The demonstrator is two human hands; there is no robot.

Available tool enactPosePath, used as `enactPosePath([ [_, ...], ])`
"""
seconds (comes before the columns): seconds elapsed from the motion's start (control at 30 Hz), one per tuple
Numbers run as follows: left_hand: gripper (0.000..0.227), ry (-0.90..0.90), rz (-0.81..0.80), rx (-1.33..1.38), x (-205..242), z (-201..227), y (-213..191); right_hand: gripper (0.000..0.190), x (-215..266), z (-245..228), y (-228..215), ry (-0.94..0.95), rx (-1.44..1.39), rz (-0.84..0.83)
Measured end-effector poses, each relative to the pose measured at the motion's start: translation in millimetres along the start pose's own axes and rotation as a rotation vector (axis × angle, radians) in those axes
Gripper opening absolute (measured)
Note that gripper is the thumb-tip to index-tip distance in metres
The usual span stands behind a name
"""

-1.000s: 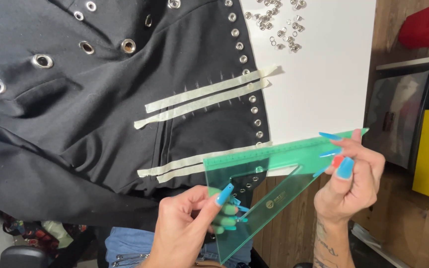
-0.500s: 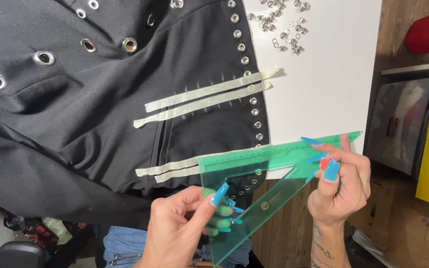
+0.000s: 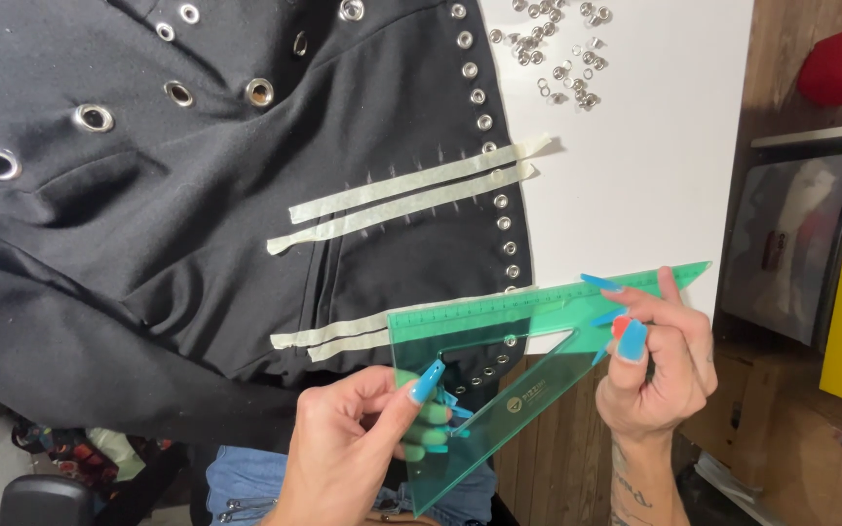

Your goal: Using a triangle ruler to measure and align a black garment while handling small metal studs

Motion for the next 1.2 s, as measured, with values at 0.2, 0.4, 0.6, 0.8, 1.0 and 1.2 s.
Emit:
enactPosePath([
  [0.2, 0.022, -0.035, 0.003, 0.044, 0.2, 0.7, 0.1, 0.039, 1.1, -0.6, 0.1, 0.024, 0.002, 0.001],
  [0.4, 0.023, -0.061, 0.017, 0.066, 1.6, 4.5, 2.5, 0.04, 0.4, -0.5, 0.0, 0.018, 0.01, -0.012],
  [0.6, 0.023, -0.021, -0.019, 0.051, -0.2, 0.4, -0.1, 0.041, -0.8, -1.0, -1.2, 0.022, -0.003, -0.03],
  [0.8, 0.024, -0.04, -0.045, 0.064, 0.7, 2.5, -0.2, 0.041, 0.2, 0.7, -1.6, 0.016, 0.004, -0.035],
  [1.0, 0.024, 0.002, -0.051, 0.102, 4.6, 1.2, -1.1, 0.039, -0.7, -2.3, -2.4, 0.047, -0.01, -0.036],
  [1.2, 0.024, -0.021, -0.027, 0.089, 4.9, 3.6, -1.1, 0.04, -2.0, -3.8, -1.4, 0.026, -0.003, -0.024],
])
Point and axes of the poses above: each hand's wrist, its own x-axis away from the middle knuckle, its own y-axis out of the palm, z = x × y, the point moved 1 cm from there along -x, towards the middle knuckle, and after that the axes turned 15 degrees about x, right-handed, at the moved point
